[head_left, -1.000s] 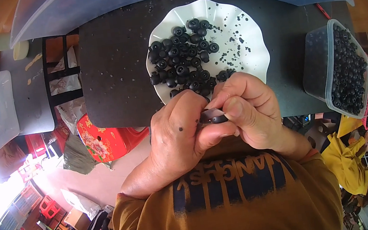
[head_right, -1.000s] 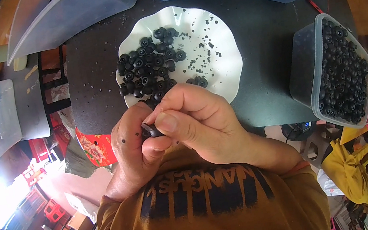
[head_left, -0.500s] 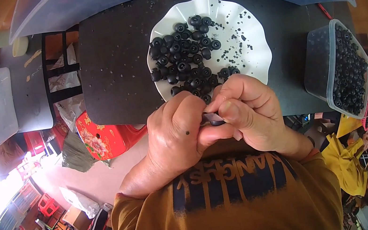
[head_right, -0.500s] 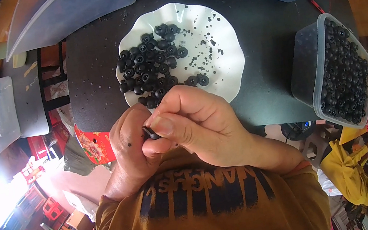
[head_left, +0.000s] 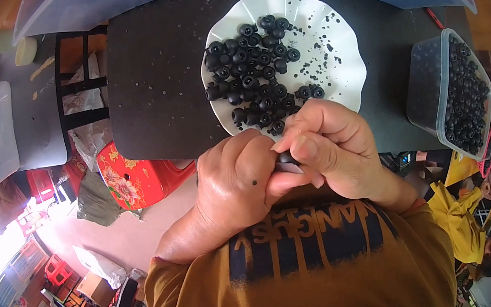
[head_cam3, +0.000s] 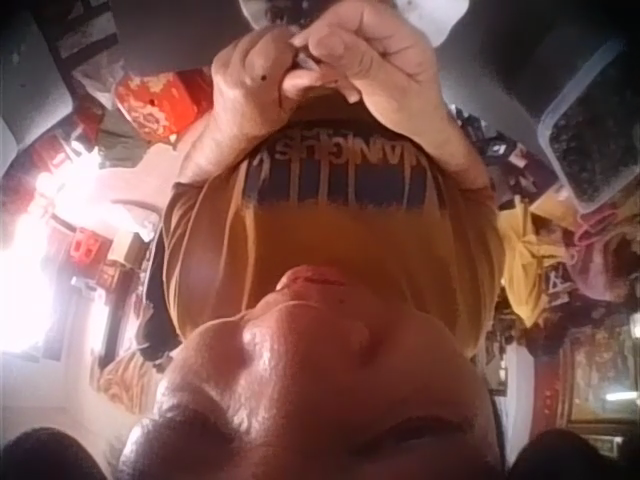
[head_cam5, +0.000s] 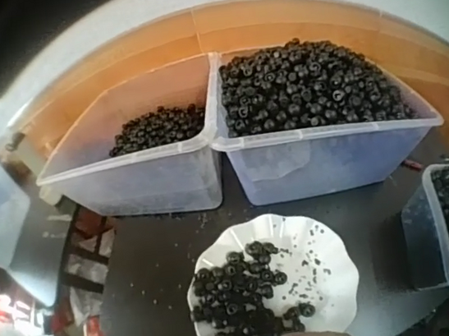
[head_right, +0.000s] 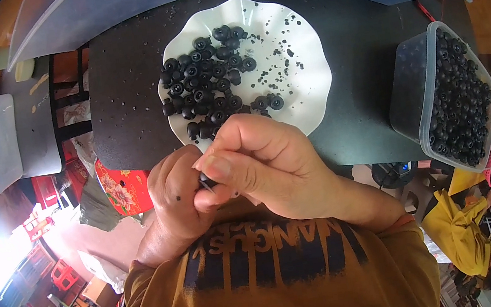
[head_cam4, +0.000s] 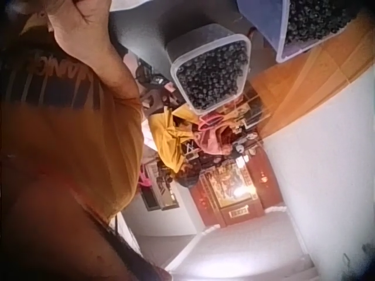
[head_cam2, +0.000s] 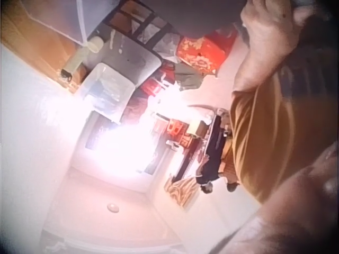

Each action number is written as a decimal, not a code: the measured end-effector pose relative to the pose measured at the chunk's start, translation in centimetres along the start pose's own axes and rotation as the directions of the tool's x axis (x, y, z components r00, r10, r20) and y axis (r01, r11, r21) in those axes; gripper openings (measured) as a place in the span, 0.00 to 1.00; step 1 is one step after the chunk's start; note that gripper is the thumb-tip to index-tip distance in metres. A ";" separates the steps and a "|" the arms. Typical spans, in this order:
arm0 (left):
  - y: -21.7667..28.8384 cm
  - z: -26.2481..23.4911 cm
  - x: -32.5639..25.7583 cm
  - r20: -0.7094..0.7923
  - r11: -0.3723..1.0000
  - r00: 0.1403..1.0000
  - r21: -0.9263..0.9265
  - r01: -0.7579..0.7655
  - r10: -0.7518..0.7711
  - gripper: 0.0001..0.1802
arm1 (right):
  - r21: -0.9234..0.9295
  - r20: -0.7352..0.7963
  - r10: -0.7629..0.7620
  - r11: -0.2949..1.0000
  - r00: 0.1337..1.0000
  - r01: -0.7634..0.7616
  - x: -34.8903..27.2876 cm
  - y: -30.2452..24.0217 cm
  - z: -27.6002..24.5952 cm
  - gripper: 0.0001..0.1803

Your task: The person inspects small black rubber or plastic components on a white plate, using a small scraping tool to remove excess material or debris from them.

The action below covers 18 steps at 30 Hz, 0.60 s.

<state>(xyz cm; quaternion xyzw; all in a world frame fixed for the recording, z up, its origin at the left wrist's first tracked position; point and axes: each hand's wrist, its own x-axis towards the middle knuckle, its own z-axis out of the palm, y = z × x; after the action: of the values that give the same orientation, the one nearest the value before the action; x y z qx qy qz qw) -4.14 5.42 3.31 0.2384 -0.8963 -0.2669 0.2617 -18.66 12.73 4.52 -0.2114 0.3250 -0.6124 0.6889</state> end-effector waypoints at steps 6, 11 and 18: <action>-0.3 -1.1 -0.5 0.142 0.944 0.986 -0.304 0.125 -0.085 0.28 | -0.242 -0.051 -0.173 0.958 0.984 0.156 1.5 -2.0 0.5 0.10; 0.2 -1.2 -1.8 0.373 0.813 0.894 -0.421 0.403 -0.250 0.29 | -0.761 0.550 -0.662 -0.144 0.510 0.633 9.1 -7.1 1.9 0.05; -0.2 -0.9 -3.6 0.450 0.701 0.844 -0.499 0.509 -0.292 0.27 | -0.837 0.517 -0.705 -0.297 0.485 0.460 9.1 -6.9 3.0 0.07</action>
<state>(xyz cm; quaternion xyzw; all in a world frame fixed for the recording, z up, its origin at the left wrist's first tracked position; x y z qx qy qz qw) -0.88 6.98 2.62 0.2855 -0.7197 -0.6248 0.1007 -21.07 2.41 9.71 -0.6621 0.5392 -0.5161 -0.0674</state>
